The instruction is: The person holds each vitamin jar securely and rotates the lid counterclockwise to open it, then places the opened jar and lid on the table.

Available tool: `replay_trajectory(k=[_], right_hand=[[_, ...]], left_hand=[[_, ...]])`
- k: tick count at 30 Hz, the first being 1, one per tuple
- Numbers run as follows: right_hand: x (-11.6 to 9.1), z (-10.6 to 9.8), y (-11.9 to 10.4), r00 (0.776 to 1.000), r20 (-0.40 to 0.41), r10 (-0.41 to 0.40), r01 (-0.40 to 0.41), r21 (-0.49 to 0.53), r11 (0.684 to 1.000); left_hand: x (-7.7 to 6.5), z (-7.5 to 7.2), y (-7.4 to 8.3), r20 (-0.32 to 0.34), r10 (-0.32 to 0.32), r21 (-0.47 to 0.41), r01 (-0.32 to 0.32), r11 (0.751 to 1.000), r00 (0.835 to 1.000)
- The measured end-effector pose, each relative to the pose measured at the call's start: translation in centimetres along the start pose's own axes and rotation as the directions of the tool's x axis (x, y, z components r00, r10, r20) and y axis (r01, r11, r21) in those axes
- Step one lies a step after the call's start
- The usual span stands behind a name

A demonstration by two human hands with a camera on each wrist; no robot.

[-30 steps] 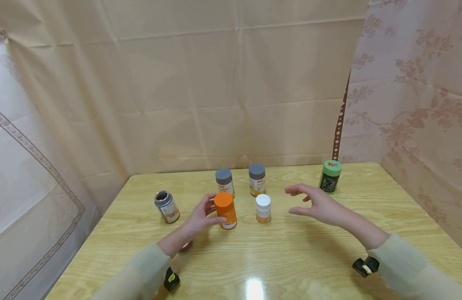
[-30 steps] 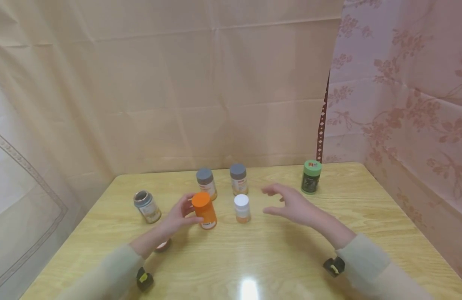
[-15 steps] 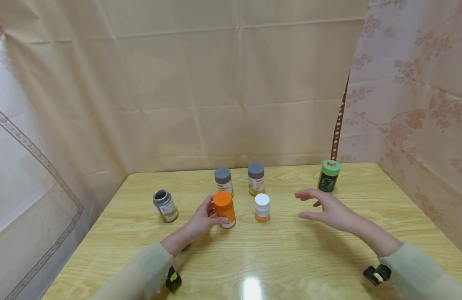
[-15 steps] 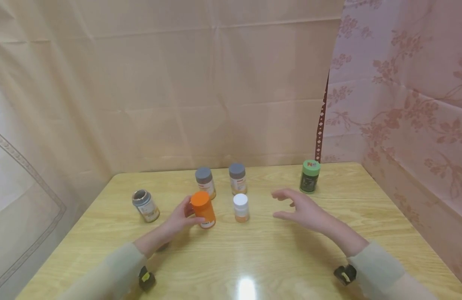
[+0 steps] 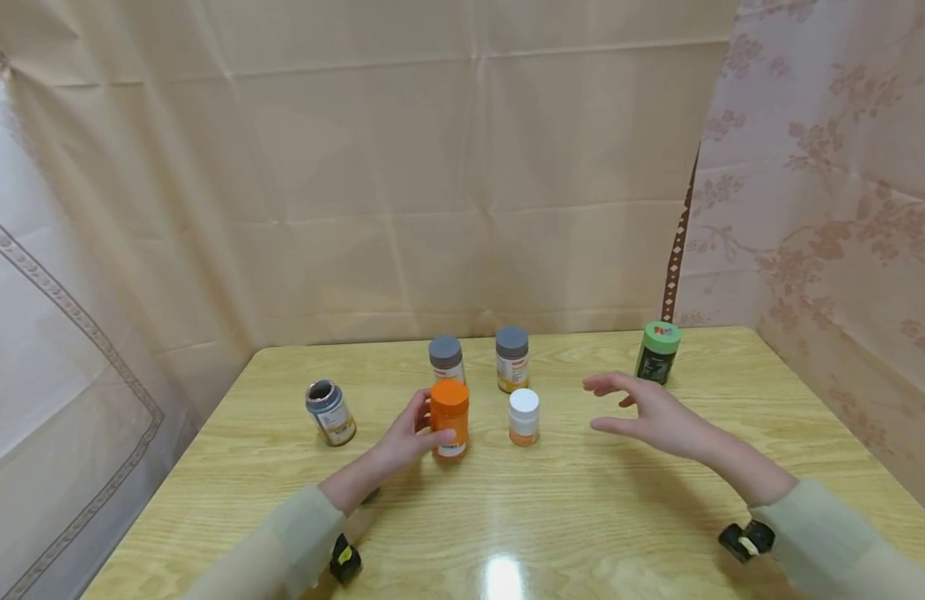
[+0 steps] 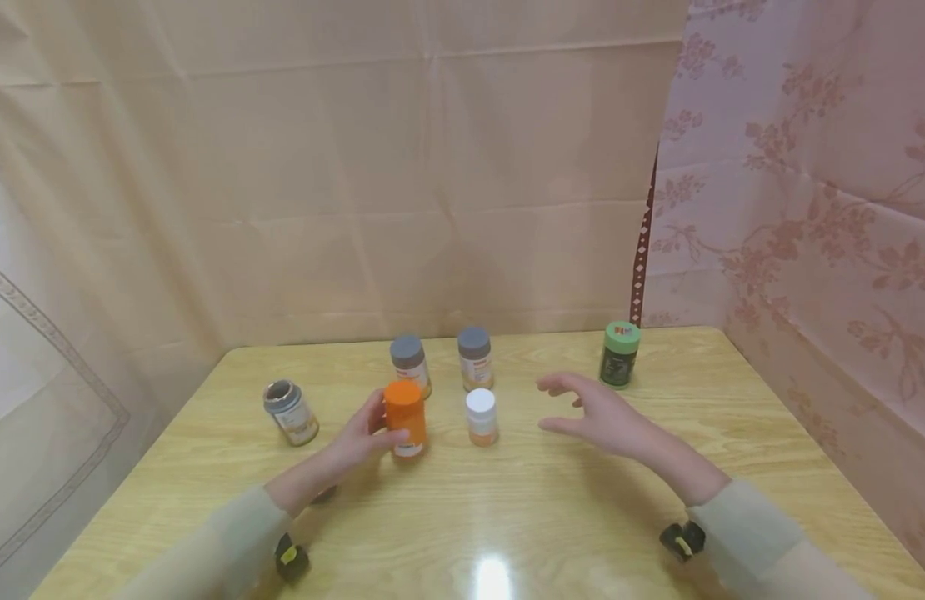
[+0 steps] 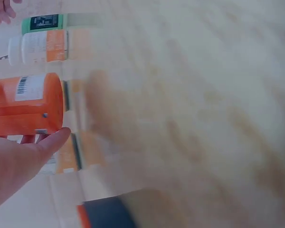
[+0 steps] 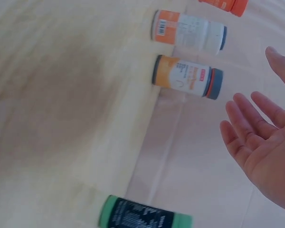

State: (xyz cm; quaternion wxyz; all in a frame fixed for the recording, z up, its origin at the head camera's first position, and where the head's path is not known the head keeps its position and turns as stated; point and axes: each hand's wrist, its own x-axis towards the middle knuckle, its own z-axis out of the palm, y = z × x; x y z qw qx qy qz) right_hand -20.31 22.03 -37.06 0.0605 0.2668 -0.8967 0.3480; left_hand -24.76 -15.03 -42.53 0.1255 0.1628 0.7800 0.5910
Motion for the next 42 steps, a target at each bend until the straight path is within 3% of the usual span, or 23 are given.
replay_trajectory(k=[10, 14, 25, 35, 42], right_hand=[[2.5, -0.8, -2.2, 0.999, 0.029, -0.038, 0.038, 0.000, 0.999], [3.3, -0.9, -2.9, 0.998, 0.042, -0.053, 0.053, 0.008, 0.999], [4.9, 0.3, -4.4, 0.992, 0.073, -0.098, 0.092, 0.084, 0.992], [5.7, 1.7, -5.6, 0.987, 0.131, -0.095, 0.072, 0.171, 0.983], [6.1, 2.4, -6.1, 0.979, 0.157, -0.127, 0.086, 0.246, 0.966]], left_hand=[[-0.6, -0.8, 2.7, 0.074, 0.168, 0.093, -0.174, 0.980, 0.983], [-0.8, -1.1, 3.6, 0.096, 0.203, 0.131, -0.214, 0.968, 0.975], [-1.7, -1.1, 5.6, 0.115, 0.178, 0.262, -0.203, 0.943, 0.977], [-2.1, -0.2, 6.6, 0.127, 0.152, 0.237, -0.179, 0.955, 0.980], [-2.2, 0.4, 7.3, 0.113, 0.171, 0.290, -0.197, 0.936, 0.979]])
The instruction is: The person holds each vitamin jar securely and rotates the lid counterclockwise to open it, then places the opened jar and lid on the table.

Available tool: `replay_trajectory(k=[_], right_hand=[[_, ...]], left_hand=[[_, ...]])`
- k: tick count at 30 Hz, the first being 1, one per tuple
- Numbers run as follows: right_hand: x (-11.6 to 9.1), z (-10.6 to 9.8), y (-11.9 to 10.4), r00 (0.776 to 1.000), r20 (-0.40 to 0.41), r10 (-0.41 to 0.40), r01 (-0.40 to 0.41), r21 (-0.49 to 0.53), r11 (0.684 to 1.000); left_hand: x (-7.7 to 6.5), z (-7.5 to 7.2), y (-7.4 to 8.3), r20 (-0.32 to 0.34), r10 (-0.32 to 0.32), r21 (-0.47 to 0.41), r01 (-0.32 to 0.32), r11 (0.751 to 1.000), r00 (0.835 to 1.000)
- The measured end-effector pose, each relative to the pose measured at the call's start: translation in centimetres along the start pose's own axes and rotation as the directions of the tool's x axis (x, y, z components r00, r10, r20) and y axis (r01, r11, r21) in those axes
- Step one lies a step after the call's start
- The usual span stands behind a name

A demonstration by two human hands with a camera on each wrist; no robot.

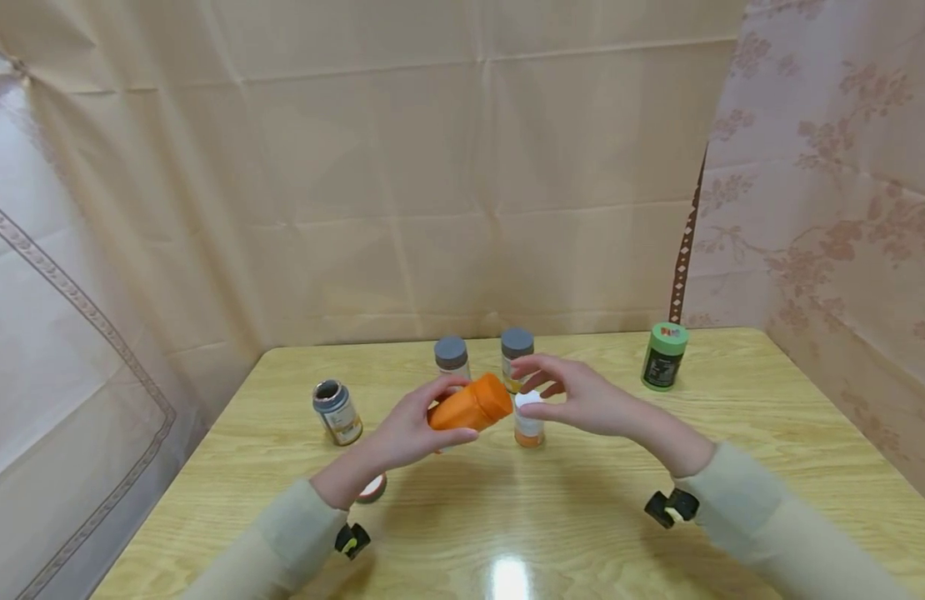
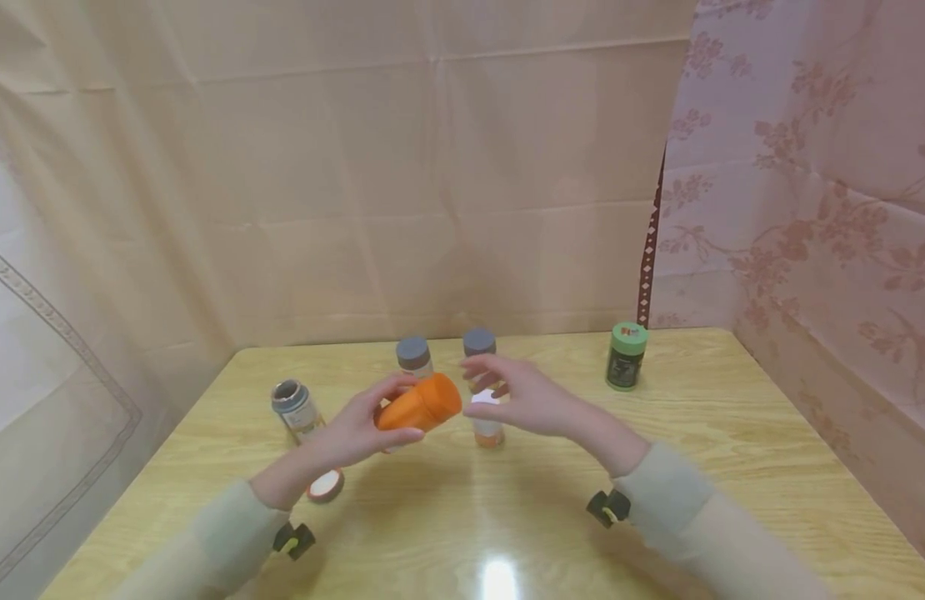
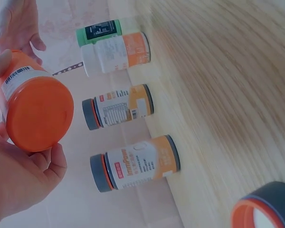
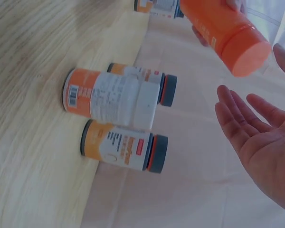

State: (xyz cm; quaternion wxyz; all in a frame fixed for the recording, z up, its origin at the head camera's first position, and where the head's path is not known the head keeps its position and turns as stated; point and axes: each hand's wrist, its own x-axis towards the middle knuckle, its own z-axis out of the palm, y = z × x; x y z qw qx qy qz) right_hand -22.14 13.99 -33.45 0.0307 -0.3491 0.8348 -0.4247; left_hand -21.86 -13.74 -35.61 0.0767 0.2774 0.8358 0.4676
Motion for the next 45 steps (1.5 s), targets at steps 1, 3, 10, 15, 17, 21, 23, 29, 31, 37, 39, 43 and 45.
replay_trajectory(k=[1, 3, 10, 15, 17, 21, 23, 29, 31, 37, 39, 43, 45], right_hand=[[0.1, 0.1, -0.1, 1.000, 0.004, 0.003, -0.003, 0.006, 1.000], [0.3, 0.3, 0.0, 1.000, 0.010, 0.010, -0.010, 0.016, 1.000], [0.7, 0.8, -0.3, 0.999, 0.019, 0.045, -0.046, 0.037, 0.998], [0.6, 1.0, -0.2, 0.999, 0.020, 0.026, -0.026, 0.020, 0.999], [0.6, 1.0, -0.1, 1.000, 0.019, 0.011, -0.011, 0.012, 1.000], [0.6, 1.2, 0.0, 0.999, 0.019, -0.029, 0.029, -0.003, 1.000], [0.6, 1.2, 0.0, 0.999, 0.019, -0.044, 0.044, -0.007, 0.999], [0.6, 1.3, 0.0, 0.998, 0.017, -0.057, 0.057, -0.010, 0.998], [0.6, 1.2, 0.0, 0.998, 0.020, -0.058, 0.058, -0.008, 0.998], [0.4, 1.3, 0.1, 0.998, 0.032, -0.056, 0.056, 0.008, 0.998], [0.4, 1.2, 0.1, 0.998, 0.032, -0.060, 0.060, 0.011, 0.998], [0.4, 1.2, 0.2, 0.996, 0.031, -0.079, 0.079, 0.008, 0.997], [0.5, 1.1, 0.2, 0.996, 0.032, -0.087, 0.087, 0.003, 0.996]], left_hand=[[0.1, 0.1, 0.1, -0.005, 0.006, 0.013, -0.006, 1.000, 1.000], [0.3, 0.3, 0.1, -0.014, 0.023, 0.041, -0.022, 0.999, 1.000], [0.8, 1.0, 0.1, -0.028, 0.048, 0.097, -0.045, 0.994, 0.998], [0.9, 1.1, 0.3, -0.031, 0.075, 0.142, -0.070, 0.987, 0.997], [0.8, 1.1, 0.4, -0.034, 0.082, 0.165, -0.075, 0.984, 0.996], [0.7, 0.9, 0.5, -0.040, 0.090, 0.194, -0.080, 0.978, 0.995], [0.6, 0.8, 0.5, -0.045, 0.097, 0.206, -0.085, 0.975, 0.994], [0.6, 0.8, 0.7, -0.055, 0.123, 0.228, -0.108, 0.968, 0.991], [0.6, 0.8, 0.8, -0.058, 0.126, 0.235, -0.110, 0.966, 0.990], [0.6, 0.8, 1.0, -0.060, 0.135, 0.283, -0.113, 0.952, 0.989], [0.7, 0.9, 1.0, -0.062, 0.139, 0.298, -0.115, 0.948, 0.988], [0.7, 0.9, 1.1, -0.068, 0.147, 0.312, -0.119, 0.943, 0.987], [0.7, 0.9, 1.1, -0.069, 0.147, 0.313, -0.118, 0.942, 0.987]])
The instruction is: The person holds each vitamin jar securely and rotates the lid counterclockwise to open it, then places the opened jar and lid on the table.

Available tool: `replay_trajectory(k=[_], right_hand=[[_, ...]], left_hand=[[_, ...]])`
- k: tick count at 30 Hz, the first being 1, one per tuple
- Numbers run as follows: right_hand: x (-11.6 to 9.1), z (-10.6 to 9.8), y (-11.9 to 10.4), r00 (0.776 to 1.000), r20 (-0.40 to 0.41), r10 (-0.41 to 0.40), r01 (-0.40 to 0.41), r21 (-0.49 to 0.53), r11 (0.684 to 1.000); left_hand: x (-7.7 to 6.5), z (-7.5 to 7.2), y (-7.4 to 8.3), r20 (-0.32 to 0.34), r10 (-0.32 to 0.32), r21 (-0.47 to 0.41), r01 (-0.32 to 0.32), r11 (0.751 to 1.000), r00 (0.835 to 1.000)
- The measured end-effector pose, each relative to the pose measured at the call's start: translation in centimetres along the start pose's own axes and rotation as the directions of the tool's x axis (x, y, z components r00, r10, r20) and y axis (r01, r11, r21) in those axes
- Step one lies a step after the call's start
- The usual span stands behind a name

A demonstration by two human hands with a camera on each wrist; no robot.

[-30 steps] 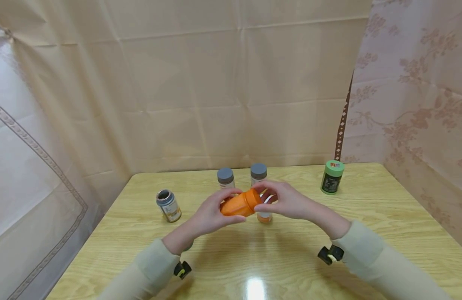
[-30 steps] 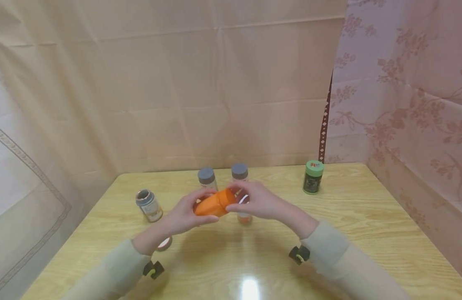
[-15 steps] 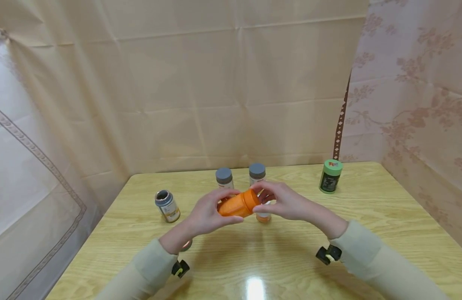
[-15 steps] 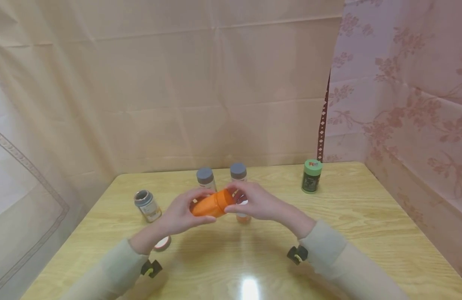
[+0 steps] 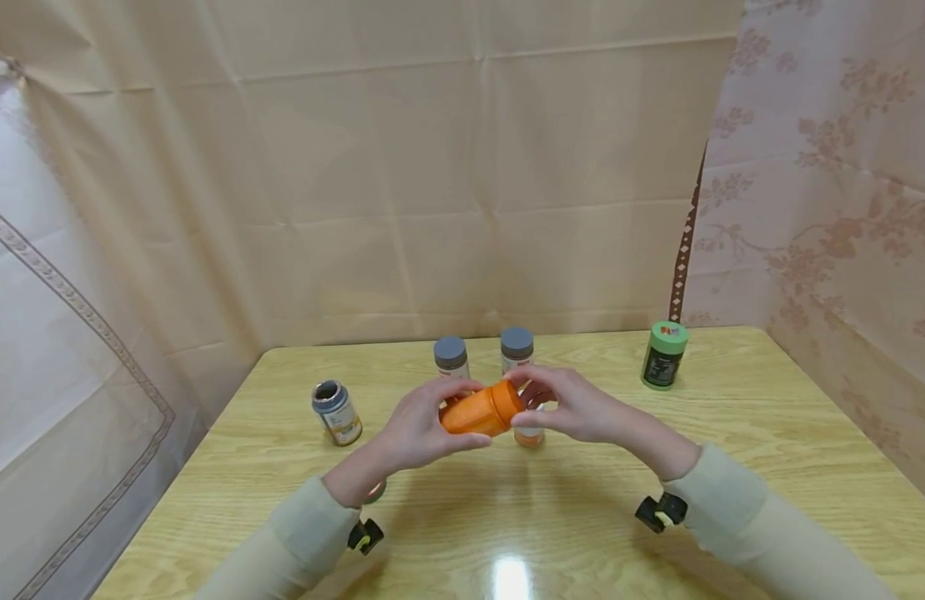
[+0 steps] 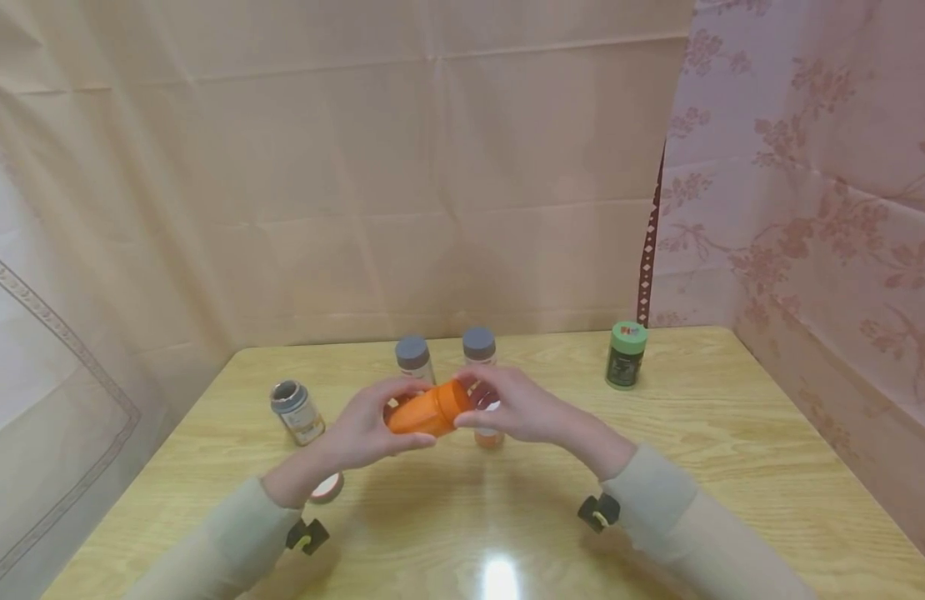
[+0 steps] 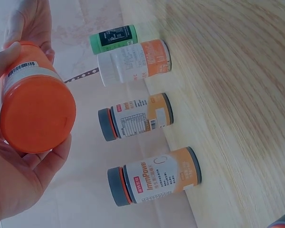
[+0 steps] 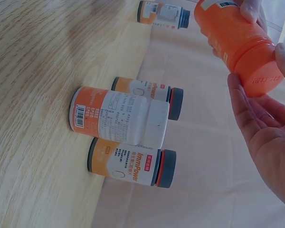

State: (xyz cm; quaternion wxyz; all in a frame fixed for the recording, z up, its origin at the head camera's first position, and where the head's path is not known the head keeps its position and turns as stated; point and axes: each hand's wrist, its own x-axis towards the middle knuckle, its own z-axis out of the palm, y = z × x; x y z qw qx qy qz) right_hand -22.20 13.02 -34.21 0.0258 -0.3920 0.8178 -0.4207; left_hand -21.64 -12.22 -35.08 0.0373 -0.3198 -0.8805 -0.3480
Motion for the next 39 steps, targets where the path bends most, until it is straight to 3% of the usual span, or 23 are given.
replay_trajectory(k=[11, 19, 27, 35, 39], right_hand=[[-0.3, -0.2, -0.1, 1.000, 0.006, -0.027, 0.028, -0.016, 0.999], [-0.3, -0.3, 0.0, 0.990, 0.023, -0.142, 0.143, -0.056, 0.988], [-0.6, -0.3, -0.6, 0.998, 0.023, -0.056, 0.057, -0.058, 0.997], [-0.6, -0.1, -1.3, 0.993, 0.011, 0.120, -0.119, -0.051, 0.992], [-0.5, -0.1, -1.2, 0.988, 0.029, 0.151, -0.149, -0.060, 0.987]], left_hand=[[0.1, 0.0, 0.4, 0.025, -0.013, -0.043, 0.014, 0.999, 1.000], [-0.2, 0.0, -0.1, 0.103, -0.044, -0.215, 0.065, 0.974, 0.994], [-0.5, -0.2, 0.2, 0.095, -0.041, -0.188, 0.059, 0.980, 0.995], [-0.5, -0.3, 0.4, 0.036, -0.002, -0.028, 0.003, 1.000, 0.999], [-0.6, -0.3, 0.4, 0.029, 0.007, 0.016, -0.007, 1.000, 1.000]])
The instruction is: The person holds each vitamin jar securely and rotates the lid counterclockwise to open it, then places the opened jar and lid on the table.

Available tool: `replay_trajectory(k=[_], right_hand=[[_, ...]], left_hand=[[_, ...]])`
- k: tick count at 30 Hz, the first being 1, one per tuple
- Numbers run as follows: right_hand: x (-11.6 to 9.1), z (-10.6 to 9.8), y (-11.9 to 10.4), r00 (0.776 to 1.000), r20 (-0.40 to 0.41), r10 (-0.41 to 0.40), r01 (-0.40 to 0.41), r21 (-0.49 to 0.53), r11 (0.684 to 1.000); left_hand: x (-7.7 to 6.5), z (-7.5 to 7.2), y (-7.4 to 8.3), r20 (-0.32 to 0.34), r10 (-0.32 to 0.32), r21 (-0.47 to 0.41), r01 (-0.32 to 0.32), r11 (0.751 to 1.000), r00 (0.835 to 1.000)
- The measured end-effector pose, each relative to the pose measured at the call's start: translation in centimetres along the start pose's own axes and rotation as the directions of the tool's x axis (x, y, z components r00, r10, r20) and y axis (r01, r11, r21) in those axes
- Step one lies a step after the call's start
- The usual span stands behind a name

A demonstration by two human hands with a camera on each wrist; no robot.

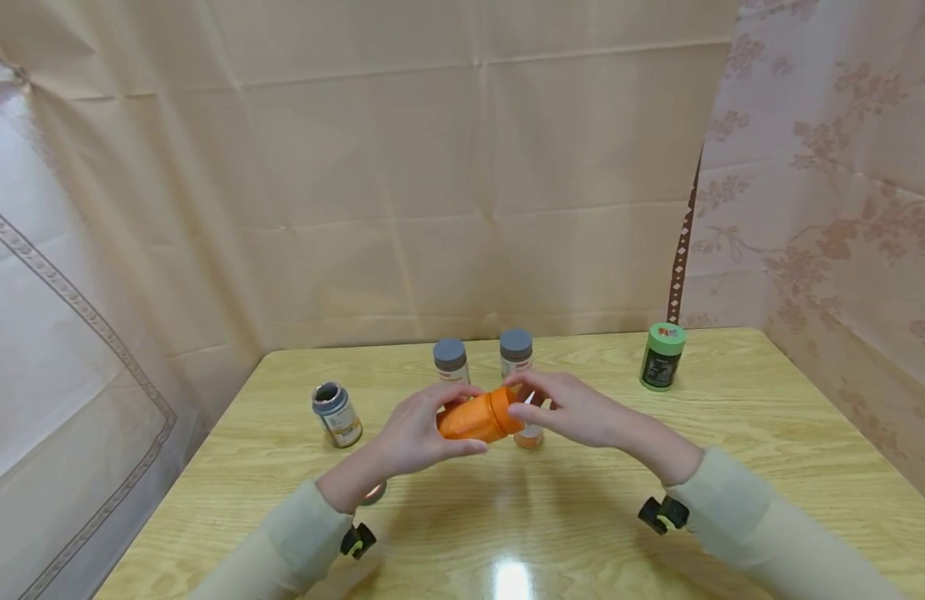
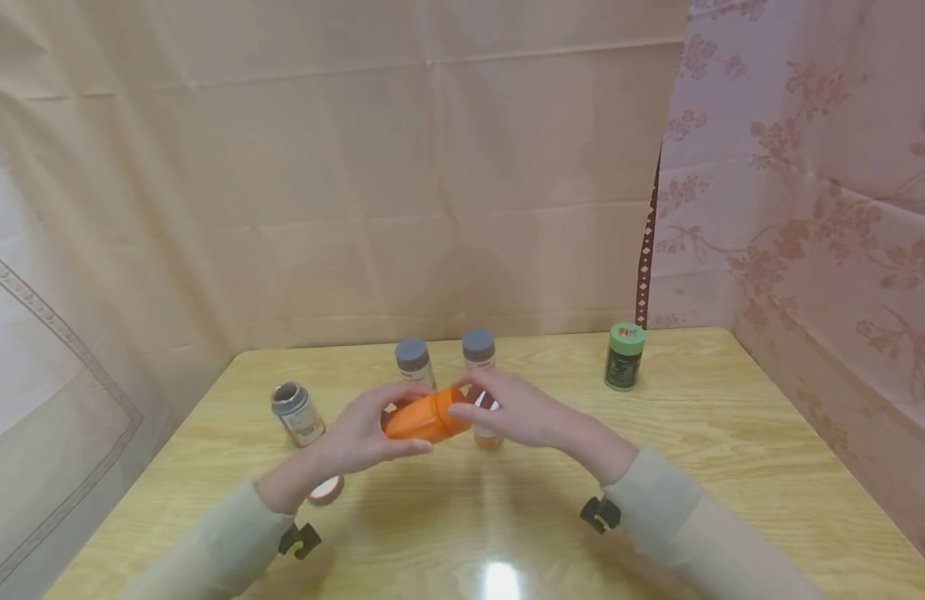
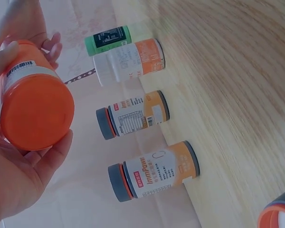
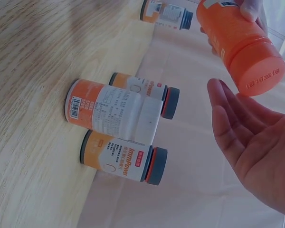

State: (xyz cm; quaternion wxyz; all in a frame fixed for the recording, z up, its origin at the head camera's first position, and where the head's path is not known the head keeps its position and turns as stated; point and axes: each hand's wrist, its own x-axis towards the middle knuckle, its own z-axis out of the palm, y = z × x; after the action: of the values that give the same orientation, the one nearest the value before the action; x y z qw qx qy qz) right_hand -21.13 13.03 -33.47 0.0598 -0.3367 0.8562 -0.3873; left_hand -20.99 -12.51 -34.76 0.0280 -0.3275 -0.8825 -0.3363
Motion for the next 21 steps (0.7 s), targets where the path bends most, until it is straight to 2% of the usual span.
replay_trajectory(k=[13, 21], right_hand=[[0.04, -0.04, 0.18, 1.000, 0.012, -0.015, 0.015, -0.020, 1.000], [-0.07, -0.16, 0.07, 0.998, 0.002, -0.070, 0.070, -0.033, 0.997]], left_hand=[[0.16, -0.06, -0.12, 0.011, 0.012, 0.041, -0.012, 0.999, 1.000], [0.11, -0.12, -0.13, -0.004, -0.004, 0.033, 0.004, 0.999, 1.000]])
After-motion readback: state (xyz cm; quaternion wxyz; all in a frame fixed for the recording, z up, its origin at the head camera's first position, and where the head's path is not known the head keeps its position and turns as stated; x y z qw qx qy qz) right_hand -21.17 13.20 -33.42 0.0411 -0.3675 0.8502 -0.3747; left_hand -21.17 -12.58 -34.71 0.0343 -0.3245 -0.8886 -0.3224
